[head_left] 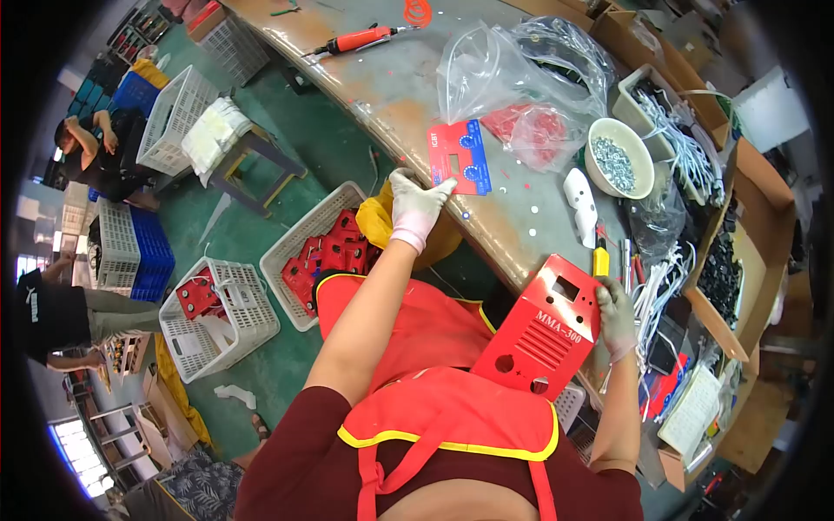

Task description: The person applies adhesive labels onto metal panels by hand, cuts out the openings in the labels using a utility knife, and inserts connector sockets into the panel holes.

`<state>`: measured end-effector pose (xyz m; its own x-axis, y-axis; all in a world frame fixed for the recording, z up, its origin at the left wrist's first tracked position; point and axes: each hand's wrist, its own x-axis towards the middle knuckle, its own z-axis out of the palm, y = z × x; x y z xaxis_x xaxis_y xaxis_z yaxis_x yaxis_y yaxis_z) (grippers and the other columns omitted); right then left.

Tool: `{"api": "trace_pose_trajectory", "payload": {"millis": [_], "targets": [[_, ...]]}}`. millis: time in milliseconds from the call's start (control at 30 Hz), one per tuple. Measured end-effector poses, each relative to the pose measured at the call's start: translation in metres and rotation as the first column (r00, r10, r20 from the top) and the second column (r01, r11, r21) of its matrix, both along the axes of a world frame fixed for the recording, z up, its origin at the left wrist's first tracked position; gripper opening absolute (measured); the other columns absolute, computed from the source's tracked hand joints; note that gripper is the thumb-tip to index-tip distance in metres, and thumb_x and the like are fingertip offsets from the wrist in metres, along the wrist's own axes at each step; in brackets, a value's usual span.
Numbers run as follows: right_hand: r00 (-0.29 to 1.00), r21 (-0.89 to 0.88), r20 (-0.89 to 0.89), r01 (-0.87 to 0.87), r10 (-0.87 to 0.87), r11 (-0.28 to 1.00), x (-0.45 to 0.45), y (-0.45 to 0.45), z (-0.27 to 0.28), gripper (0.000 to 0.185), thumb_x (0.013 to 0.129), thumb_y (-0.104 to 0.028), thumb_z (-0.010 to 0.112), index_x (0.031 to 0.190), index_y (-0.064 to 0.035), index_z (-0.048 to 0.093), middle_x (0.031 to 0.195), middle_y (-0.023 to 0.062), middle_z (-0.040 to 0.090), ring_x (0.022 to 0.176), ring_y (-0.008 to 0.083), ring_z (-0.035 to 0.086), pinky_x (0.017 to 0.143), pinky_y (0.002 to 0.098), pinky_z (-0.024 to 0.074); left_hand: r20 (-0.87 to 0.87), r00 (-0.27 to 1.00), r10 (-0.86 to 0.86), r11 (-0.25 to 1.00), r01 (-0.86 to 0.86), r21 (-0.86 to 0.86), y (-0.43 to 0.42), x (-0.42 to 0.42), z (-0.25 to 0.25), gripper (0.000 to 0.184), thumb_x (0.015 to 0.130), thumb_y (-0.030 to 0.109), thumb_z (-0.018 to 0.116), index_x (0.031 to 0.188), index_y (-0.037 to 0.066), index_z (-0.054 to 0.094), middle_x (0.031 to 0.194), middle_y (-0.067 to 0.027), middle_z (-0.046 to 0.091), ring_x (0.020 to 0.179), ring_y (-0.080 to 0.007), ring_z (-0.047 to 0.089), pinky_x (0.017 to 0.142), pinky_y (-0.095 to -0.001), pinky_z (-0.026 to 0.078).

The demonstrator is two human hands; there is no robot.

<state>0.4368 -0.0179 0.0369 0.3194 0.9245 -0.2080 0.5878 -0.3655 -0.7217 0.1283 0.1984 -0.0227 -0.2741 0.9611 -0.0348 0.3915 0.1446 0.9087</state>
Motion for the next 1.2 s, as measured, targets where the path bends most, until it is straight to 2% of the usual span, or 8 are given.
{"api": "trace_pose_trajectory", "payload": {"millis": [200, 600, 700, 800, 900, 967, 1100, 1200], "targets": [[0.927, 0.216, 0.375, -0.08, -0.007, 0.973, -0.017, 0.013, 0.005, 0.029, 0.092, -0.021, 0.046, 0.111, -0.0019, 0.057, 0.099, 0.0209, 0.061, 0.091, 0.0364, 0.058, 0.081, 0.0404, 0.0455, 0.197, 0.98, -0.016, 0.988, 0.047, -0.151, 0.003, -0.015, 0.004, 0.045, 0.077, 0.017, 0.073, 0.108, -0.002, 0.046, 0.085, -0.006, 0.061, 0.062, -0.0079, 0.056, 0.051, -0.0194, 0.047], [0.722, 0.178, 0.692, -0.181, 0.008, 0.967, -0.031, 0.013, 0.031, 0.043, 0.08, -0.015, 0.063, 0.119, -0.0019, 0.05, 0.117, 0.022, 0.051, 0.105, 0.0388, 0.05, 0.091, 0.0454, 0.0399, 0.647, 0.738, -0.192, 0.948, 0.31, -0.073, -0.061, -0.035, 0.068, 0.016, 0.09, 0.016, 0.056, 0.1, 0.003, 0.053, 0.087, -0.0032, 0.06, 0.076, -0.008, 0.057, 0.068, -0.0218, 0.047], [0.832, 0.371, 0.545, -0.348, 0.101, 0.861, -0.052, 0.041, 0.066, 0.063, 0.077, -0.027, 0.069, 0.127, 0.002, 0.042, 0.127, 0.0251, 0.044, 0.113, 0.0398, 0.045, 0.098, 0.0443, 0.0345, 0.703, 0.652, -0.286, 0.893, 0.447, -0.052, -0.075, -0.021, 0.094, 0.016, 0.09, 0.015, 0.057, 0.099, 0.003, 0.053, 0.086, -0.0029, 0.06, 0.076, -0.0079, 0.057, 0.07, -0.0217, 0.047], [0.954, 0.37, -0.124, -0.209, 0.271, 0.905, -0.071, 0.072, 0.07, 0.073, 0.078, -0.034, 0.068, 0.131, 0.006, 0.036, 0.116, 0.023, 0.052, 0.101, 0.0291, 0.056, 0.088, 0.0369, 0.0444, 0.68, 0.629, -0.378, 0.811, 0.579, -0.084, -0.081, -0.004, 0.111, 0.017, 0.089, 0.014, 0.056, 0.102, 0.002, 0.053, 0.084, -0.0038, 0.06, 0.074, -0.0089, 0.057, 0.068, -0.0228, 0.047], [0.547, 0.085, -0.827, -0.111, 0.132, 0.99, -0.076, 0.091, 0.058, 0.039, 0.085, -0.022, 0.062, 0.112, 0.0044, 0.052, 0.096, 0.0092, 0.063, 0.083, 0.0122, 0.06, 0.074, 0.0242, 0.049, 0.639, 0.608, -0.472, 0.738, 0.669, -0.092, -0.08, 0.001, 0.105, 0.033, 0.088, 0.025, 0.06, 0.111, 0.003, 0.052, 0.096, -0.0085, 0.061, 0.084, -0.0146, 0.06, 0.073, -0.0283, 0.05], [0.527, 0.139, -0.844, 0.037, 0.098, 0.99, -0.087, 0.091, 0.057, 0.034, 0.086, -0.02, 0.061, 0.108, 0.0037, 0.054, 0.094, 0.0079, 0.063, 0.083, 0.0113, 0.06, 0.075, 0.0245, 0.0491, 0.939, -0.029, -0.342, 0.89, 0.312, 0.333, -0.092, 0.022, 0.101, 0.052, 0.085, 0.038, 0.062, 0.122, 0.005, 0.047, 0.116, -0.0107, 0.056, 0.103, -0.0209, 0.057, 0.085, -0.0355, 0.049], [0.543, 0.199, -0.837, 0.188, 0.068, 0.962, -0.103, 0.084, 0.052, 0.027, 0.086, -0.017, 0.061, 0.103, 0.0036, 0.055, 0.092, 0.0079, 0.063, 0.082, 0.0101, 0.06, 0.075, 0.0249, 0.0493, 0.842, 0.378, -0.385, 0.876, 0.437, 0.205, -0.124, 0.052, 0.069, 0.038, 0.09, 0.014, 0.055, 0.125, 0.003, 0.044, 0.119, -0.0084, 0.053, 0.108, -0.018, 0.054, 0.091, -0.0336, 0.046], [0.541, 0.192, -0.837, 0.162, 0.075, 0.968, -0.11, 0.078, 0.047, 0.022, 0.086, -0.015, 0.061, 0.099, 0.0026, 0.055, 0.09, 0.0072, 0.063, 0.08, 0.009, 0.06, 0.073, 0.0243, 0.0496, 0.986, 0.12, -0.115, 0.894, 0.445, 0.05, -0.124, 0.058, 0.078, 0.029, 0.091, 0.005, 0.05, 0.12, 0.001, 0.046, 0.109, -0.0065, 0.057, 0.1, -0.0159, 0.058, 0.088, -0.03, 0.047]]}}
